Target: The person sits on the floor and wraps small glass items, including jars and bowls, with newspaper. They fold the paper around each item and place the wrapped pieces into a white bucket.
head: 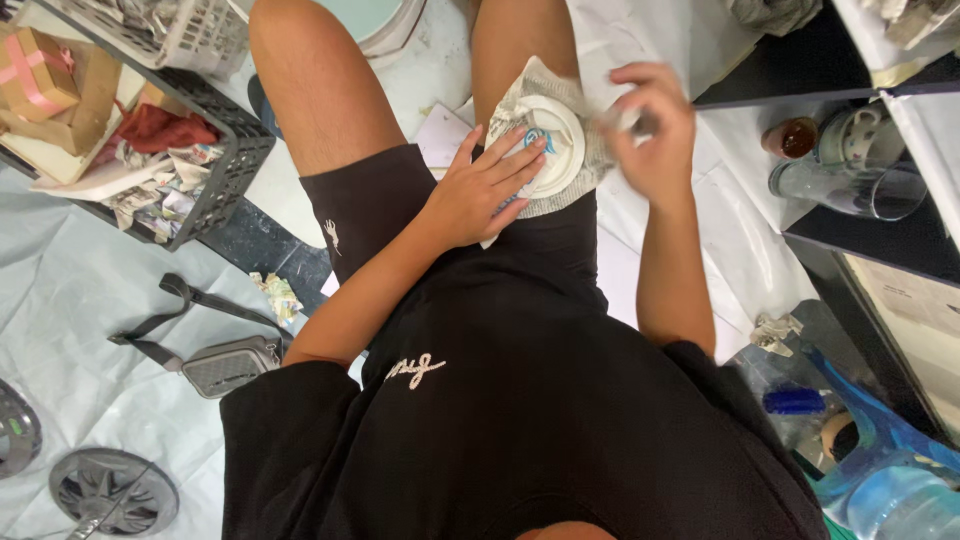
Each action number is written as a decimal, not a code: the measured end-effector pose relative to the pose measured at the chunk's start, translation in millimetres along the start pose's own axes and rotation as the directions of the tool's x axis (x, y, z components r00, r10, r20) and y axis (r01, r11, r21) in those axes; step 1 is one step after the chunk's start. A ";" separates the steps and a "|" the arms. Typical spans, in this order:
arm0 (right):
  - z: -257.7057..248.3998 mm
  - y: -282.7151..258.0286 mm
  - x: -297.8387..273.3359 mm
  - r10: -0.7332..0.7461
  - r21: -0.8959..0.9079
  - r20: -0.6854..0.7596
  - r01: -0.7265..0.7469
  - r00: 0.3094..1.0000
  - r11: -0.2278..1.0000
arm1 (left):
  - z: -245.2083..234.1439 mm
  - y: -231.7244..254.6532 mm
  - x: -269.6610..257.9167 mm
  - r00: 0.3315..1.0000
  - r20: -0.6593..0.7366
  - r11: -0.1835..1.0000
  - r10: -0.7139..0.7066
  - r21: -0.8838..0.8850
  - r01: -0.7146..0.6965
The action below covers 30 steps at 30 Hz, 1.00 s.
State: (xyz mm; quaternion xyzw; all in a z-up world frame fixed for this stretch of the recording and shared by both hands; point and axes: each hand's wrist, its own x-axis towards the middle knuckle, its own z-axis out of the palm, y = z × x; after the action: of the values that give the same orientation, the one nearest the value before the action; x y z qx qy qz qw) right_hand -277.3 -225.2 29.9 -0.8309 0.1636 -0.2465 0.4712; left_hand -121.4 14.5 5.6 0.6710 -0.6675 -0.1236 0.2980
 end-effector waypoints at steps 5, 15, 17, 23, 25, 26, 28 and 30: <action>23.4 -56.9 -16.7 -0.120 -0.384 0.366 0.267 0.923 0.884 | 6.2 -3.5 -2.1 1.000 -0.008 0.999 -0.008 -0.034 0.008; 32.2 -82.6 -24.9 -0.056 -0.490 0.470 0.313 0.881 0.813 | -28.6 -29.6 44.9 0.873 -0.284 0.776 -0.396 -0.612 0.153; 33.3 -84.2 -24.5 -0.037 -0.496 0.478 0.305 0.877 0.813 | -27.0 -32.7 55.7 0.897 -0.241 0.757 -0.371 -0.638 0.142; 33.5 -80.7 -30.5 -0.029 -0.496 0.469 0.290 0.883 0.818 | -1.4 -36.2 58.0 0.875 -0.472 0.941 -0.111 -0.334 -0.060; 34.3 -76.9 -32.4 -0.032 -0.491 0.463 0.287 0.886 0.823 | -1.2 -39.5 53.7 0.874 -0.486 0.970 -0.017 -0.222 -0.104; 35.0 -74.3 -33.1 -0.035 -0.489 0.459 0.286 0.888 0.824 | -2.7 -40.3 51.3 0.890 -0.455 0.977 0.012 -0.183 -0.107; 33.6 -66.6 -36.0 -0.073 -0.440 0.449 0.291 0.891 0.849 | -5.8 -38.2 45.8 0.920 -0.385 0.987 0.068 -0.107 -0.118; 29.8 -54.7 -38.1 -0.126 -0.360 0.370 0.267 0.920 0.894 | -5.6 -29.9 42.0 0.929 -0.367 0.996 0.054 -0.049 -0.078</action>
State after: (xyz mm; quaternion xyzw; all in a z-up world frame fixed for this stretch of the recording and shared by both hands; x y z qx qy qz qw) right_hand -289.7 -157.6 54.5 -0.9522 0.0416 -0.1085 0.2826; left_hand -90.3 -27.0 3.0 0.6498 -0.6184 -0.0076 0.4419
